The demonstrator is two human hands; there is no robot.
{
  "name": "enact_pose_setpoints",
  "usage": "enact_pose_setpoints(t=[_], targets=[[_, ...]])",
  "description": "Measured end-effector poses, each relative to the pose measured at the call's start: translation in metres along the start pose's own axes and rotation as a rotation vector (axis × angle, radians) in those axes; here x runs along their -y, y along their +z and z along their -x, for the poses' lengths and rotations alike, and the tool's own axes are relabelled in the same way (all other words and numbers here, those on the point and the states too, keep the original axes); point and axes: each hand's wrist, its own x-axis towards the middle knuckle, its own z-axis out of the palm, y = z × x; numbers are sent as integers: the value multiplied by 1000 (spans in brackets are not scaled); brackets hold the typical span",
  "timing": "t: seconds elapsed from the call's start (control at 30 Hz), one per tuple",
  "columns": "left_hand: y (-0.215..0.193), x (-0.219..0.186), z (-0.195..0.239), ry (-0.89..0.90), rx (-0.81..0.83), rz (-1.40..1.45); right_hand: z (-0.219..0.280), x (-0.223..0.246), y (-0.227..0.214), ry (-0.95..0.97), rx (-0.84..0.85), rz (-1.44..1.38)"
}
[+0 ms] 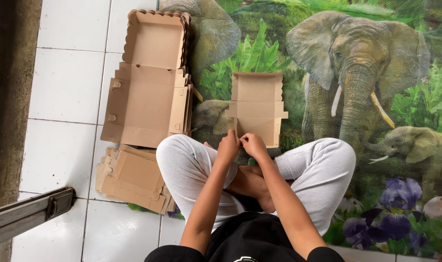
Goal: The person sits on the floor and assembles flat cardboard boxes by hand. They fold the side flaps, tuck the tabs into slots, and press the edges to form the box structure. The person repeats this process for multiple boxes, stacking the finished ones nearby.
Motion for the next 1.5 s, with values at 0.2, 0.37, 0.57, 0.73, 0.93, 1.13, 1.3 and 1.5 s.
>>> enact_pose_setpoints(t=[0.2,0.37,0.57,0.73,0.93,1.13,1.3,1.5], targets=[[21,12,-10,51,30,-139,1,21,-10,-97,83,99],[32,22,-12,85,-82,-240,-16,-20,-2,-253,-105,236],[3,0,-31,-137,-90,389,-11,-47,-58,-171,-838,168],[0,-20,-49,-67,-264,695,-68,-109,-58,65,-679,-505],[1,-22,-58,-92,-297,680,-69,-106,-60,-6,-480,-764],[-3,-25,-60,-28,-327,699,-60,-97,-60,4,-491,-646],[-12,-40,-52,90,-322,493,-62,-98,-55,41,-465,-612],[-16,-40,-55,11,-202,629,-39,-78,-69,26,-427,-648]])
